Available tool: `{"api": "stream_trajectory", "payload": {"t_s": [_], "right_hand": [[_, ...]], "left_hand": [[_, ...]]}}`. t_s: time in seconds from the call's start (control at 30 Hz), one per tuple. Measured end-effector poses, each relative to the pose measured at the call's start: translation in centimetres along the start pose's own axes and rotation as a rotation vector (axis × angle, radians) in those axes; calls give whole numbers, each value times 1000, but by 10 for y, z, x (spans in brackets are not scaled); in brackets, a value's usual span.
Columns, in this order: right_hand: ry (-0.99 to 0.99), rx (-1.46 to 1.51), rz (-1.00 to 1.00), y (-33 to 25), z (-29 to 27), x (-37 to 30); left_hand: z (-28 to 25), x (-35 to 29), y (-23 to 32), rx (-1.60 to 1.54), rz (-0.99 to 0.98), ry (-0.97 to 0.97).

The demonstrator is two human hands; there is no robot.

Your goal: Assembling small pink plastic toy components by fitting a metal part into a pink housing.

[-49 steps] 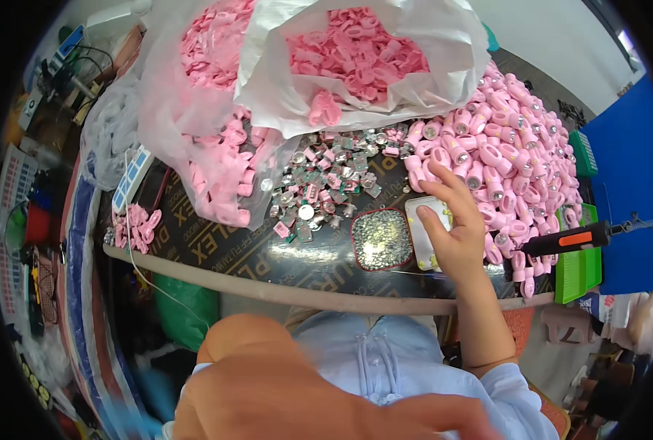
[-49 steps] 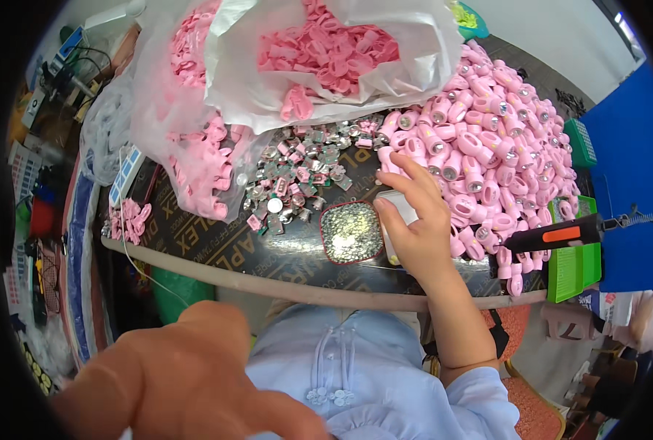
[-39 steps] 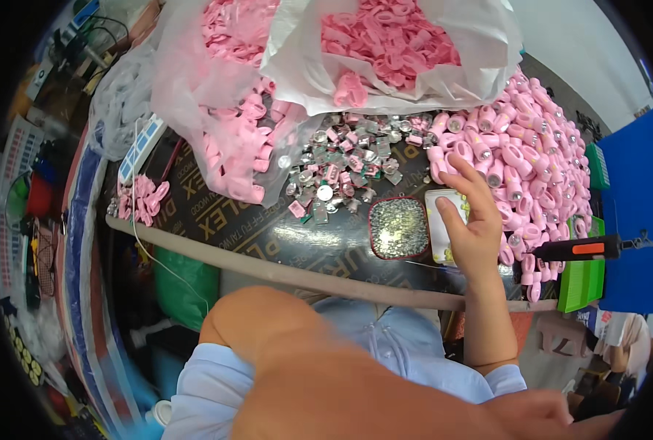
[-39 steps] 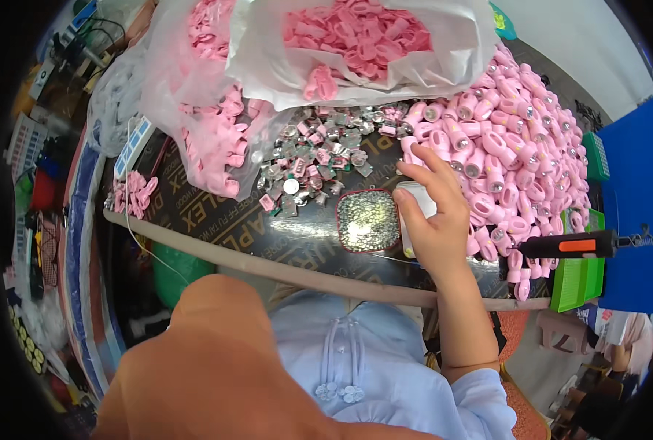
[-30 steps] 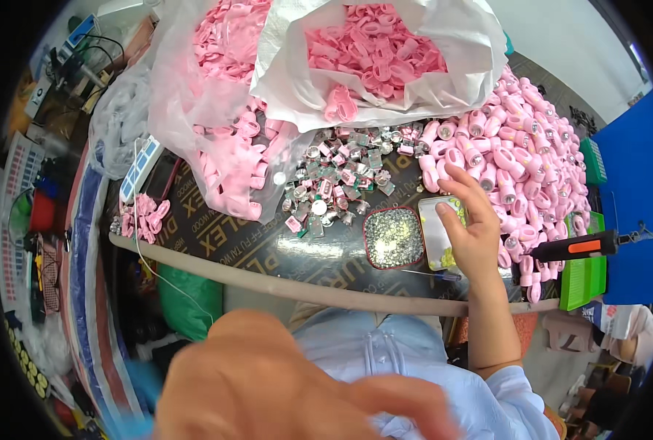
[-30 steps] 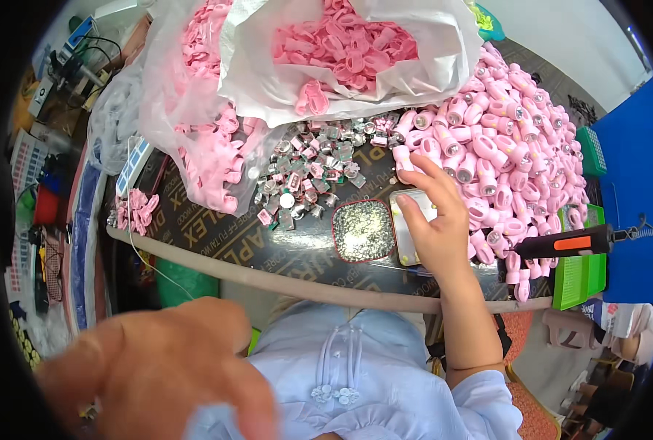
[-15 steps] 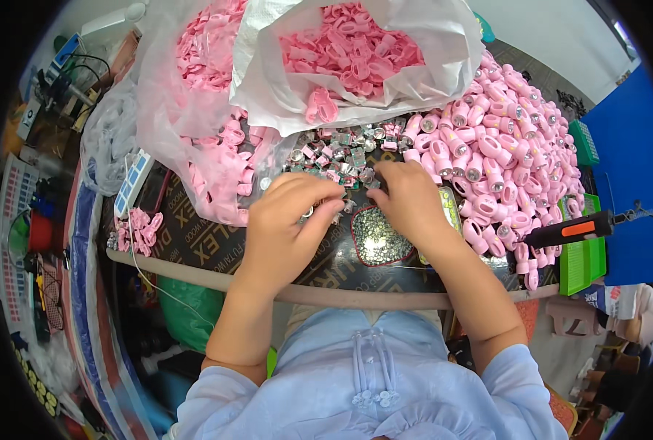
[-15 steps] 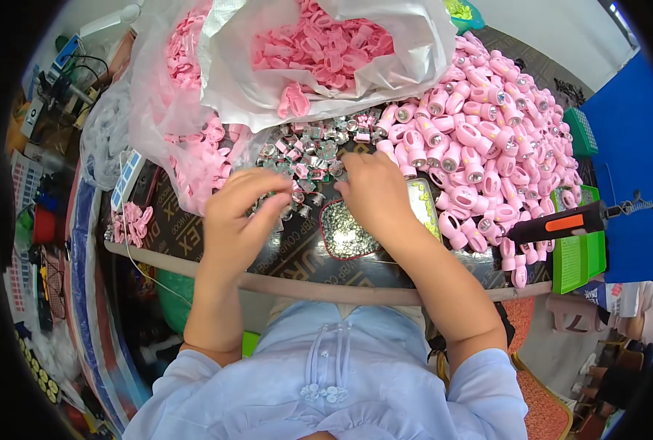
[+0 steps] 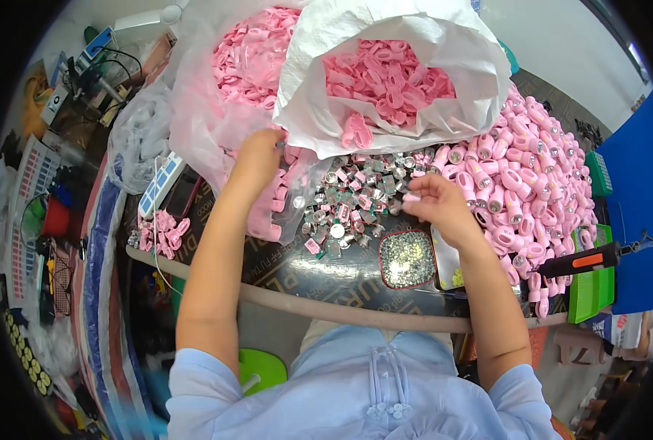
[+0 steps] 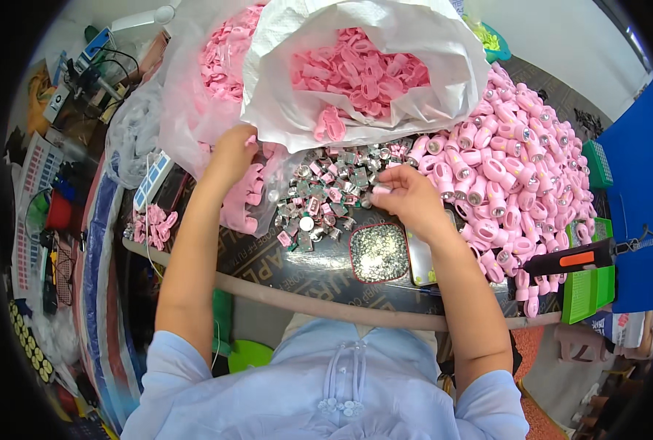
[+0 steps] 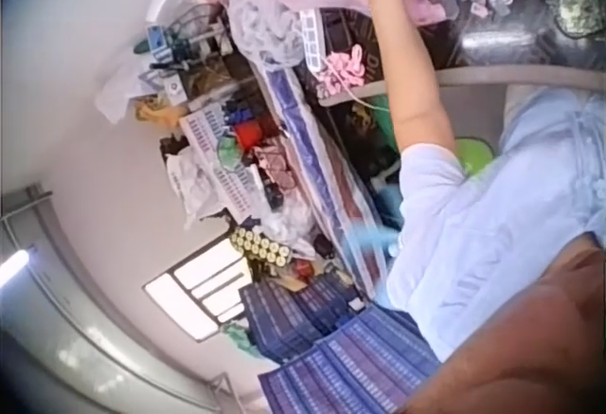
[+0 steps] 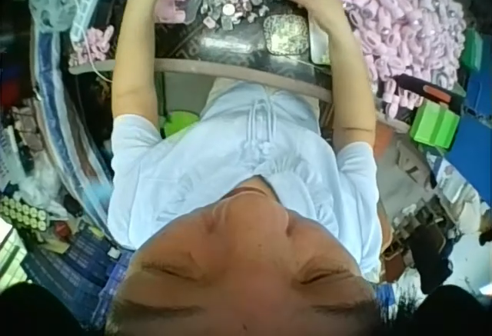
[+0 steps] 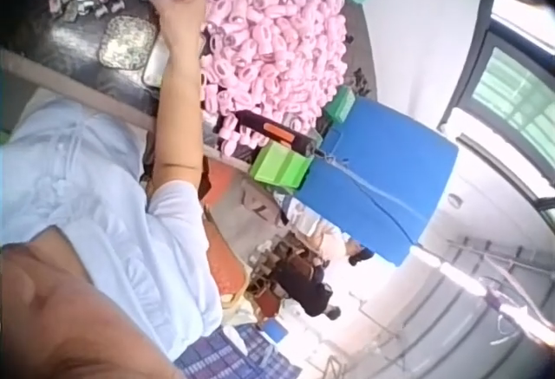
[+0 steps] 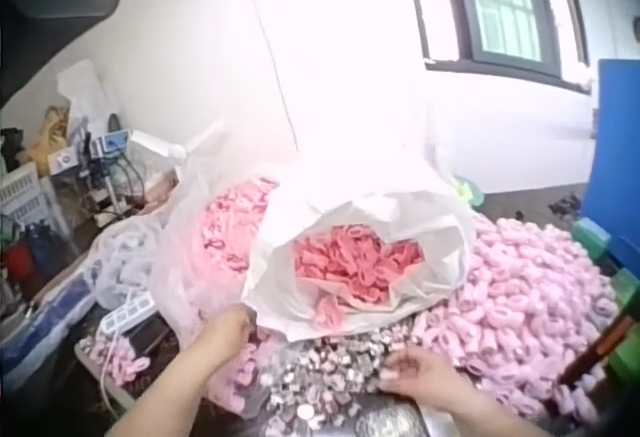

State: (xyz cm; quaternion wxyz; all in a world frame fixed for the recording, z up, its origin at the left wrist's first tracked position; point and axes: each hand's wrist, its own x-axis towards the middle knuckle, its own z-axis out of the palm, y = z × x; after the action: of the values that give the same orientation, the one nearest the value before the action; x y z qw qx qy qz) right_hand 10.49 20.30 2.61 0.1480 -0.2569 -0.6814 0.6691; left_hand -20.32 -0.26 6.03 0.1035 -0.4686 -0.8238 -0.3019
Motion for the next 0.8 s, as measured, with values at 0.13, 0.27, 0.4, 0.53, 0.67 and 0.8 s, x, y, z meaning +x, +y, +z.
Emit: {"api": "stream_trajectory", "payload": {"t_s": [0.13, 0.27, 0.4, 0.53, 0.67, 0.8], "right_hand": [[78, -297, -69, -6, 17, -3], [110, -138, 29, -7, 6, -2], [95, -286, -36, 2, 0, 4], [114, -129, 8, -1, 8, 1], [-34, -6, 146, -11, 2, -8], [29, 2, 30, -3, 7, -11]], "left_hand": [[35, 13, -23, 61, -100, -283], [53, 4, -9, 35, -138, -185], [27, -15, -11, 48, -1, -40], [2, -43, 8, -491, -419, 47], [-16, -84, 81, -1071, -534, -130], [4, -119, 123, -1286, -493, -370]]}}
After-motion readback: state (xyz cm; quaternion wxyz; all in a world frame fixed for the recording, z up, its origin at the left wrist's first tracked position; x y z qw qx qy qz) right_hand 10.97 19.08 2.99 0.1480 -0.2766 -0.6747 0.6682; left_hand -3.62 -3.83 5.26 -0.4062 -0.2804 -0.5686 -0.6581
